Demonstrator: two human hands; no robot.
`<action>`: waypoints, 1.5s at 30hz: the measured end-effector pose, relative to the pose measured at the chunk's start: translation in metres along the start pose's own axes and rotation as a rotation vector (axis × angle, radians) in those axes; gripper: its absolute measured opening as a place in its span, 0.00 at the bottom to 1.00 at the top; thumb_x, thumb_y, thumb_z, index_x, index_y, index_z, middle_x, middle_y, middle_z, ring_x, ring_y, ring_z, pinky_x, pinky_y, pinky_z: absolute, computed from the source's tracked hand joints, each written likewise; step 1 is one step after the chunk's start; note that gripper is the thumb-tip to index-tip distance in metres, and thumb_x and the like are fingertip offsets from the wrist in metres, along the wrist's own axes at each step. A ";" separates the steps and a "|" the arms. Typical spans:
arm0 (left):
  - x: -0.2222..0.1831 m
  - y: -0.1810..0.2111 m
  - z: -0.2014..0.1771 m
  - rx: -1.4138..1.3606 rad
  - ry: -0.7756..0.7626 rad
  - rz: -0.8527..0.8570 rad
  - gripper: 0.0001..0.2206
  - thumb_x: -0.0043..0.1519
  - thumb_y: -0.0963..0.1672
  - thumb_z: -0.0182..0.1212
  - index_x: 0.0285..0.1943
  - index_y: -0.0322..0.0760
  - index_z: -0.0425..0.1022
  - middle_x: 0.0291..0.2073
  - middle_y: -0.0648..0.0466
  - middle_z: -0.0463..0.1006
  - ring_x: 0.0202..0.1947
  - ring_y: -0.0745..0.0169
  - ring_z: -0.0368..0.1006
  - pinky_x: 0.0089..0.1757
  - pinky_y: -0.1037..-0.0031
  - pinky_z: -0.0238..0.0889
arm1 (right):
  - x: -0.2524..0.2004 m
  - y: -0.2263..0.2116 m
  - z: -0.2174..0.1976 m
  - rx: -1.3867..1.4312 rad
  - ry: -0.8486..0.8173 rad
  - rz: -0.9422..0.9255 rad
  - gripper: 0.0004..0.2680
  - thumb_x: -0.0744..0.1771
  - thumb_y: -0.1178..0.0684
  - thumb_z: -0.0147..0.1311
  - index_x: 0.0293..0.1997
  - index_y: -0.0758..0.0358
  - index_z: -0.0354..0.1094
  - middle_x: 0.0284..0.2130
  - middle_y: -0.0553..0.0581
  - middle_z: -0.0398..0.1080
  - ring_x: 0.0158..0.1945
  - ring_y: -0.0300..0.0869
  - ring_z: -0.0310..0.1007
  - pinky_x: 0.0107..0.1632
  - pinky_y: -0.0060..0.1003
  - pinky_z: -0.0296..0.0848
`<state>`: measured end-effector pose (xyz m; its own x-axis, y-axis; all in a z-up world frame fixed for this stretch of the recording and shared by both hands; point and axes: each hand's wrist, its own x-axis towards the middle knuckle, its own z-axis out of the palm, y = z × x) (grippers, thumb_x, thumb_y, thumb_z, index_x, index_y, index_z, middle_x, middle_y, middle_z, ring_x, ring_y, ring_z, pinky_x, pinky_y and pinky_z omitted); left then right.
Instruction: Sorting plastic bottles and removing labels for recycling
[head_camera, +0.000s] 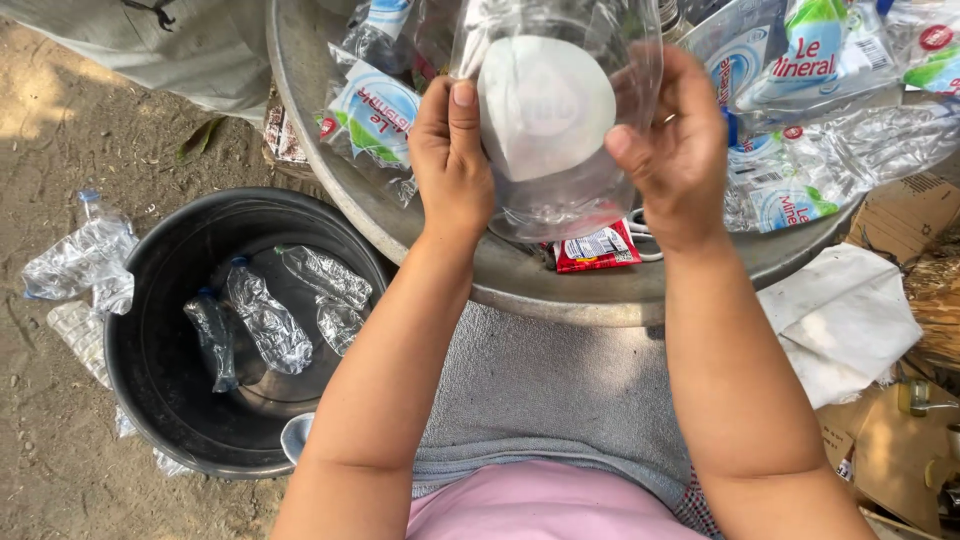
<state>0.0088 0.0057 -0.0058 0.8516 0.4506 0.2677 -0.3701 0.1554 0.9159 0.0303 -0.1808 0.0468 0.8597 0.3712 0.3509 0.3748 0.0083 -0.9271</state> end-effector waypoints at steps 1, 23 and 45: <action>0.000 -0.002 0.000 0.005 -0.004 -0.006 0.13 0.72 0.48 0.47 0.41 0.34 0.69 0.30 0.62 0.67 0.31 0.75 0.56 0.36 0.81 0.54 | 0.000 0.006 0.004 0.041 -0.007 0.032 0.18 0.69 0.54 0.54 0.66 0.65 0.53 0.57 0.61 0.65 0.60 0.48 0.69 0.68 0.40 0.70; -0.010 0.011 0.003 -0.131 -0.148 -0.105 0.16 0.62 0.38 0.68 0.59 0.26 0.73 0.42 0.47 0.81 0.38 0.64 0.76 0.43 0.77 0.73 | -0.010 -0.018 0.019 -0.503 0.288 -0.327 0.15 0.70 0.58 0.53 0.63 0.62 0.54 0.60 0.57 0.57 0.57 0.45 0.61 0.57 0.39 0.64; -0.019 0.040 0.003 0.412 -0.224 0.249 0.22 0.54 0.38 0.76 0.56 0.23 0.74 0.28 0.52 0.80 0.23 0.70 0.70 0.31 0.79 0.67 | -0.005 -0.008 0.037 -0.467 0.254 -0.344 0.14 0.70 0.51 0.62 0.55 0.66 0.62 0.62 0.62 0.64 0.66 0.51 0.68 0.72 0.47 0.70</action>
<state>-0.0213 0.0004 0.0264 0.8317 0.2243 0.5080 -0.4330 -0.3106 0.8462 0.0100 -0.1488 0.0471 0.6973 0.1874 0.6919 0.7070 -0.3393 -0.6205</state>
